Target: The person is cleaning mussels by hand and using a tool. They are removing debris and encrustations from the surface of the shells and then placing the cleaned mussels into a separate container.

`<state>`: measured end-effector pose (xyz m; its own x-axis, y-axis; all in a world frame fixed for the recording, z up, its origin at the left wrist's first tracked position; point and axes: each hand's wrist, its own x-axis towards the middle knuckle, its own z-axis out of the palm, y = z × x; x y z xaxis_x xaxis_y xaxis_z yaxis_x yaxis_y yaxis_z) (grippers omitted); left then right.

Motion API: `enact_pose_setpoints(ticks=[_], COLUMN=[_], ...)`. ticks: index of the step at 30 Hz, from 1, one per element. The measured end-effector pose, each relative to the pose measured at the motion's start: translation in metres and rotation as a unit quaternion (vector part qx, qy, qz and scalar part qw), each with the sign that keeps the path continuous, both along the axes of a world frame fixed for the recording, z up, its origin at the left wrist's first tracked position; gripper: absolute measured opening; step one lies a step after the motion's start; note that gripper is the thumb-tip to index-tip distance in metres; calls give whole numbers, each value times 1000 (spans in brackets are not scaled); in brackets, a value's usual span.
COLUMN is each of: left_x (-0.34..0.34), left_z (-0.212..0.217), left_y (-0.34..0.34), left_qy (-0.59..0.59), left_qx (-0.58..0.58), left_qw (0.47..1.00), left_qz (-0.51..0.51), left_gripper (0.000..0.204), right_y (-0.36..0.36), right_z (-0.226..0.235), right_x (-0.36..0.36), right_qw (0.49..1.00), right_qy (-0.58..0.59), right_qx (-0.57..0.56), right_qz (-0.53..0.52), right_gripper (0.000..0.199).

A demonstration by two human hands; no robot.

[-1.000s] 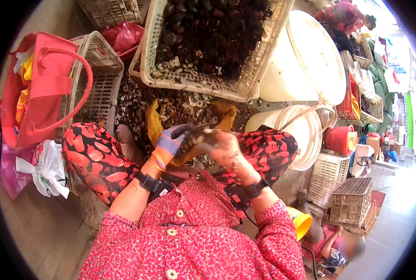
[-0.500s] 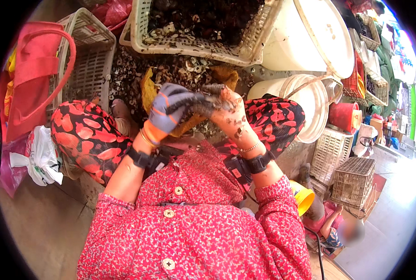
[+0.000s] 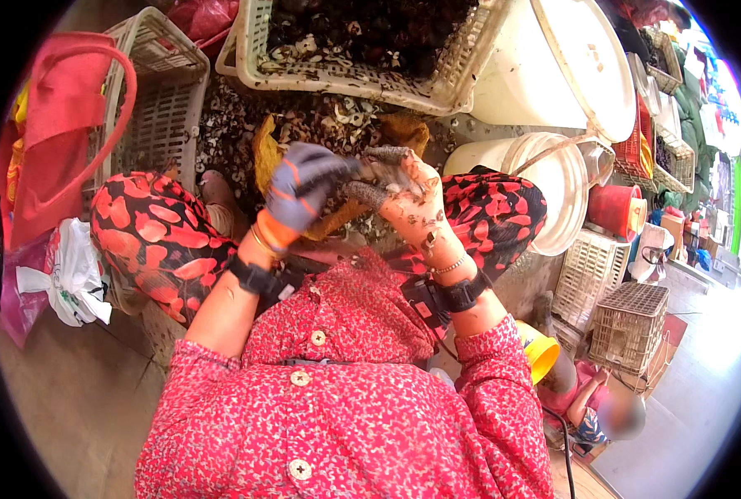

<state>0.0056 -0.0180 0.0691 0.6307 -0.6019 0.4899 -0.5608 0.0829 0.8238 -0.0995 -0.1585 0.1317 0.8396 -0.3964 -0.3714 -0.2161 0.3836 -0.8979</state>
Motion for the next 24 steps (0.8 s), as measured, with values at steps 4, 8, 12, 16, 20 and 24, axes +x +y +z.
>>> enact_pose_setpoints(ticks=[4, 8, 12, 16, 20, 24], left_x=[15, 3, 18, 11, 0, 16], left_z=[-32, -18, -45, -19, -4, -17], left_y=[10, 4, 11, 8, 5, 9], left_qy=[222, 88, 348, 214, 31, 249], left_qx=[11, 55, 128, 95, 72, 29], left_qw=[975, 995, 926, 969, 996, 968], left_qz=[27, 13, 73, 81, 43, 30], left_gripper=[34, 35, 21, 21, 26, 28], right_y=[9, 9, 12, 4, 1, 7], right_z=[13, 6, 9, -7, -32, -27], right_x=[1, -1, 0, -2, -8, -4], right_qw=[987, 988, 989, 987, 960, 959], right_qy=[24, 19, 28, 38, 19, -28], right_qx=[-148, -147, -141, 127, 249, 248], right_qz=[54, 45, 20, -95, -126, -133], right_gripper=[35, 42, 37, 35, 34, 32])
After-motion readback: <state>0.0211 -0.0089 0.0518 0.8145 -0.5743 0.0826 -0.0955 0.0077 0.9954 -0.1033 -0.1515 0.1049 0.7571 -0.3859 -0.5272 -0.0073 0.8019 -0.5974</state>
